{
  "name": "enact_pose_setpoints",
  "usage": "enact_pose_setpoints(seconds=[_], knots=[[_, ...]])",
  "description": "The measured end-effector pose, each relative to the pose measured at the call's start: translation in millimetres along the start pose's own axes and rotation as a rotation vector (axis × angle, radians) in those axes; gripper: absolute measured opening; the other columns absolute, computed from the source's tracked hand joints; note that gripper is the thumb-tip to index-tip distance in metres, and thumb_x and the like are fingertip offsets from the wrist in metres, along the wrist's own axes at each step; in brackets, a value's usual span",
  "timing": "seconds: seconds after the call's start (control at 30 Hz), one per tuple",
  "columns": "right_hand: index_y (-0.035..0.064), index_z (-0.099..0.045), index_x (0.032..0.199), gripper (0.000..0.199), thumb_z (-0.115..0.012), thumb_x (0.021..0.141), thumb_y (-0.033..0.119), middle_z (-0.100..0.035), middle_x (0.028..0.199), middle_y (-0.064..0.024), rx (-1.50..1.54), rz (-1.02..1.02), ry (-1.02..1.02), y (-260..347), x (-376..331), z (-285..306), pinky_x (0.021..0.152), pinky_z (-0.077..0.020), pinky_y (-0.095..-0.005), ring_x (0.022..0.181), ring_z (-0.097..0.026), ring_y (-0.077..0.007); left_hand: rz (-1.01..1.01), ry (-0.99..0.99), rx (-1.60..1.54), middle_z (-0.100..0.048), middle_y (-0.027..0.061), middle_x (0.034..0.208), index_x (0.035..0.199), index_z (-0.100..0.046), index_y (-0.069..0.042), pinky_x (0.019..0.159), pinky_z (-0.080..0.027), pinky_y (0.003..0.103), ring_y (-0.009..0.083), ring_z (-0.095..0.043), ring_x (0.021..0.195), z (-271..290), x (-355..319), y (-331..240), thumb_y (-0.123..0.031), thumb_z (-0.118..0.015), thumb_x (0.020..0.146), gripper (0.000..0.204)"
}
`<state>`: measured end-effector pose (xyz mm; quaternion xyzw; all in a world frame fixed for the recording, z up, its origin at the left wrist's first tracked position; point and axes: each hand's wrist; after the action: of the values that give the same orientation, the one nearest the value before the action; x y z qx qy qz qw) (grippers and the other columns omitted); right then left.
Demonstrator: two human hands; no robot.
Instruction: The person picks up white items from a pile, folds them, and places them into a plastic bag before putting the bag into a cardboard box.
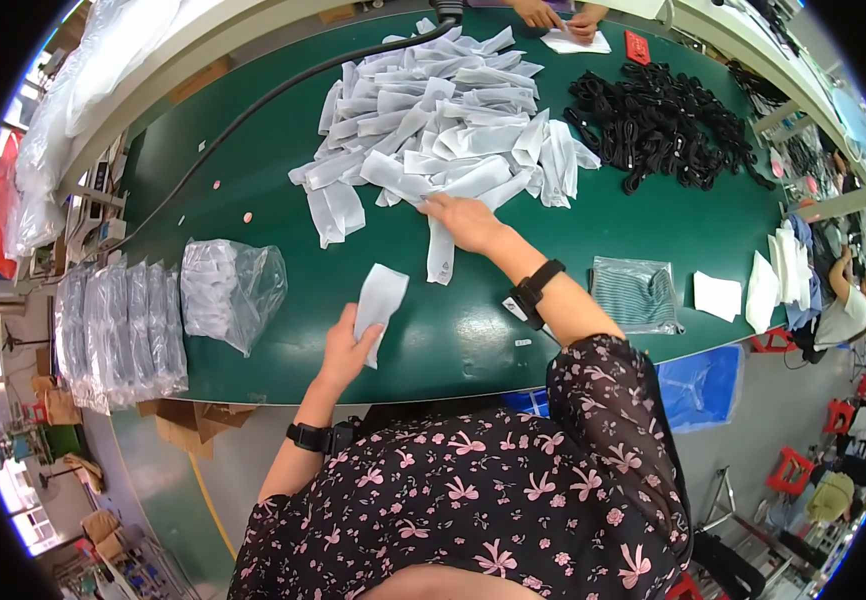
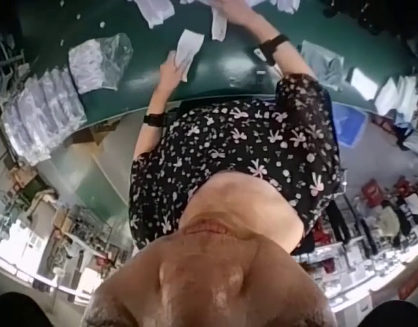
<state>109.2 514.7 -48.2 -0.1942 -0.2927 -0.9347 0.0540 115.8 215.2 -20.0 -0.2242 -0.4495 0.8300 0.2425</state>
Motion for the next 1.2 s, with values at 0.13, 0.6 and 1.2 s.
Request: enact_pose_setpoints(seconds=[0.13, 0.6, 1.2], knots=[[0.0015, -0.057, 0.094, 0.019, -0.061, 0.076, 0.005, -0.059, 0.098, -0.0189, -0.202, 0.033, 0.219, -28, -17, -31, 0.074, -0.0484, -0.0438, 0.089, -0.059, -0.0359, -0.104, 0.148, 0.147, -0.062, 0.0161, 0.083, 0.097, -0.055, 0.001, 0.068, -0.048, 0.037, 0.0330, -0.061, 0.074, -1, -13, -1, -0.016, -0.071, 0.080, 0.029], [-0.0009, -0.055, 0.081, 0.022, -0.066, 0.081, 0.017, -0.057, 0.081, -0.0189, 0.313, -0.352, 0.282, 37, -91, -39, 0.065, -0.0443, -0.0440, 0.075, -0.056, -0.0393, -0.458, 0.050, 0.373, -0.052, 0.0135, 0.117, 0.091, -0.061, -0.007, 0.089, -0.041, 0.045, 0.0332, -0.048, 0.112, -47, 0, 18, -0.011, -0.074, 0.069, 0.026], [0.0101, -0.061, 0.102, 0.034, -0.055, 0.071, -0.003, -0.058, 0.102, -0.0105, -0.094, -0.105, -0.010, -4, -70, 30, 0.070, -0.0519, -0.0401, 0.080, -0.062, -0.0319, -0.600, 0.008, 0.398, -0.053, 0.0117, 0.111, 0.105, -0.055, -0.006, 0.089, -0.038, 0.044, 0.0312, -0.050, 0.101, -65, 21, 54, -0.020, -0.073, 0.072, 0.041]])
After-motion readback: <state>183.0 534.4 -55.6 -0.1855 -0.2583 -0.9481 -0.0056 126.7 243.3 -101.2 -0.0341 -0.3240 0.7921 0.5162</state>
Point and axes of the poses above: each hand's wrist, its own x-axis towards the middle knuckle, its own z-axis out of the back of the hand, y = z × x
